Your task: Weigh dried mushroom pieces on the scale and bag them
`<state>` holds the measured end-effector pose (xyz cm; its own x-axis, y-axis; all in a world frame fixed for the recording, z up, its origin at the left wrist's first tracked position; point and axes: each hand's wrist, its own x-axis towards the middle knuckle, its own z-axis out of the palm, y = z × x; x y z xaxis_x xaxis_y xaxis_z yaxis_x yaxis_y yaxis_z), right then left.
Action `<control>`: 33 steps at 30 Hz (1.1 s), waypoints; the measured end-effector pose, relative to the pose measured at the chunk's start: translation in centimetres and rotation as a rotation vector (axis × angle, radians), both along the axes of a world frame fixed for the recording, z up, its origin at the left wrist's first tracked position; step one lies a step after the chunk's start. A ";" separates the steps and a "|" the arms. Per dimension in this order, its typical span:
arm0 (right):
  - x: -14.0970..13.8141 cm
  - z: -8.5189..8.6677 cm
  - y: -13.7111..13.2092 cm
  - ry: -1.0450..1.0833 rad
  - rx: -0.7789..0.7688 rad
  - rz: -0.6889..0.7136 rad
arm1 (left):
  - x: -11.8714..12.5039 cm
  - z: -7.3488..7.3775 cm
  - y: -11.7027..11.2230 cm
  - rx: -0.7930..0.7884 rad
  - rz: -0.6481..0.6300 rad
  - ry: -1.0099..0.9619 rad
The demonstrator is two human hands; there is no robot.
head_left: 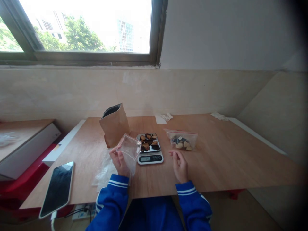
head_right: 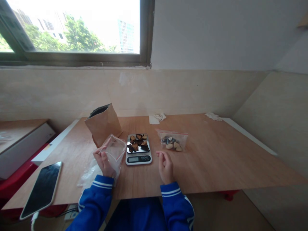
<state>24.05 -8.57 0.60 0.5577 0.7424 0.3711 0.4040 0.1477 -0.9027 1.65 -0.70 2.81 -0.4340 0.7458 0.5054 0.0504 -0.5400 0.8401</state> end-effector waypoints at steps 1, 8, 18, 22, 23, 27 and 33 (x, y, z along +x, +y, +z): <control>-0.6 0.9 0.1 0.017 -0.021 0.069 | 0.1 0.4 -0.1 0.023 -0.030 -0.001; -4.9 8.2 3.4 0.153 -0.047 0.563 | 1.8 2.8 -0.7 0.139 -0.310 0.123; -1.8 9.0 2.8 0.193 -0.046 0.697 | 1.8 2.1 0.9 0.126 -0.053 -0.094; -0.6 5.6 2.7 0.036 -0.077 0.390 | 2.0 1.9 1.4 0.159 -0.021 -0.171; -0.4 4.7 3.0 -0.035 -0.091 0.333 | 2.0 1.7 1.4 0.150 -0.005 -0.179; 0.1 2.1 4.0 -0.272 -0.094 0.291 | 1.3 0.6 1.9 0.080 0.043 -0.158; -0.9 1.8 5.1 -0.488 -0.060 0.273 | 0.2 -1.3 3.0 0.001 0.143 -0.036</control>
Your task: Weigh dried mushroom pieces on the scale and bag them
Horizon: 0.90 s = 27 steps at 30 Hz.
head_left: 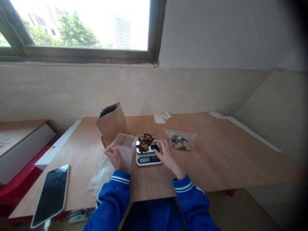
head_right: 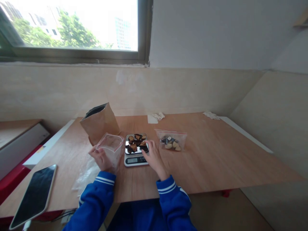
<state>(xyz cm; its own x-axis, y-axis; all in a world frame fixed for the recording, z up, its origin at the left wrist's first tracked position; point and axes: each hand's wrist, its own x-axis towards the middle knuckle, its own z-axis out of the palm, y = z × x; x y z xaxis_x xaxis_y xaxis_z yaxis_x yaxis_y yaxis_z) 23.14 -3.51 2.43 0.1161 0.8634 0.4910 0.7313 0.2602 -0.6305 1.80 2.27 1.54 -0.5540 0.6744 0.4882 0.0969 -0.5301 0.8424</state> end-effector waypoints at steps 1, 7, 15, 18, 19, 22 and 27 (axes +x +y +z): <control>-0.2 0.1 0.1 -0.006 0.011 -0.007 | 0.0 -0.3 0.1 0.006 -0.001 0.004; -0.9 -0.3 0.4 0.056 0.070 -0.135 | 0.5 -1.2 -0.3 0.045 -0.057 0.016; -1.3 -0.1 0.1 -0.006 0.025 -0.141 | 0.4 -1.3 -0.3 0.068 -0.112 0.057; -1.2 0.1 -0.1 -0.001 0.050 -0.166 | 0.4 -1.0 -0.5 0.062 -0.144 0.056; -1.2 0.1 -0.2 -0.002 0.062 -0.181 | 0.5 -0.9 -0.6 0.060 -0.150 0.051; -1.2 0.0 -0.5 -0.016 0.089 -0.226 | 0.5 -0.7 -0.8 0.052 -0.159 0.034; -1.0 0.1 0.2 -0.106 -0.004 -0.194 | 0.5 -0.7 -0.9 -0.006 -0.174 0.015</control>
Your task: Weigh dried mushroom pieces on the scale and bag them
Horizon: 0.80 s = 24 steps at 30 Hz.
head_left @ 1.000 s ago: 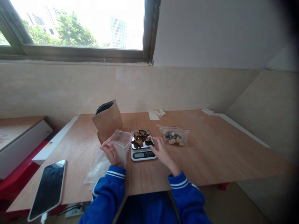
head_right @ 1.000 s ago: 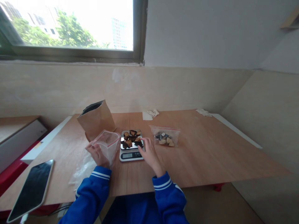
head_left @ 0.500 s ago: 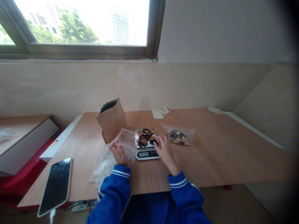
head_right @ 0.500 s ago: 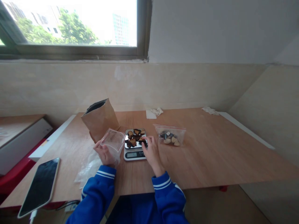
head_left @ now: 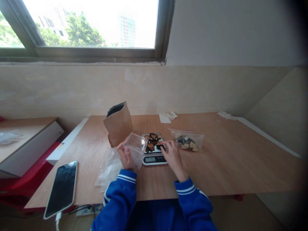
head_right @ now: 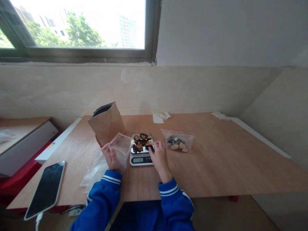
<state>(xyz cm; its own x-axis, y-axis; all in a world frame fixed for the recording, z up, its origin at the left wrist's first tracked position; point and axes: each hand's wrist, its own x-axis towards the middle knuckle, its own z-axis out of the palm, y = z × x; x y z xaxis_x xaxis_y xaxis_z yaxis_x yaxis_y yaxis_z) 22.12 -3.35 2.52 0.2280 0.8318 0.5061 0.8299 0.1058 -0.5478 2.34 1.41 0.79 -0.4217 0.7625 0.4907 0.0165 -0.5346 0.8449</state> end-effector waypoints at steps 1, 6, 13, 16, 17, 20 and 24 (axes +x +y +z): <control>0.2 0.2 0.3 -0.025 -0.031 0.012 | 0.0 0.0 0.0 -0.006 -0.001 -0.013; 1.1 2.6 1.1 0.024 -0.064 0.064 | -0.1 -0.2 0.2 0.010 0.012 -0.012; -2.4 9.3 0.5 0.585 0.005 0.313 | -0.4 -0.9 0.3 0.031 -0.028 0.055; -4.6 11.3 0.8 0.548 -0.048 0.397 | -0.5 -0.7 0.1 0.042 -0.031 0.083; -5.0 11.5 0.9 0.516 -0.052 0.402 | -0.5 -0.5 0.0 0.052 -0.038 0.083; -5.2 10.6 1.1 0.462 0.020 0.340 | -0.4 0.0 -0.3 0.074 -0.073 0.058; -4.2 6.5 1.1 0.454 0.126 0.191 | -0.2 -0.1 -0.1 0.023 -0.020 -0.030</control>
<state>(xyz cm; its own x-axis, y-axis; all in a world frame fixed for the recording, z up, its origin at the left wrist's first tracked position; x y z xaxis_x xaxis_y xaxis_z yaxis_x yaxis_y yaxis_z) 17.90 -2.23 9.01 0.2978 0.8188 0.4908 0.4703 0.3216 -0.8218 2.10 1.34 0.67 -0.4211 0.7598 0.4954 -0.0194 -0.5536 0.8326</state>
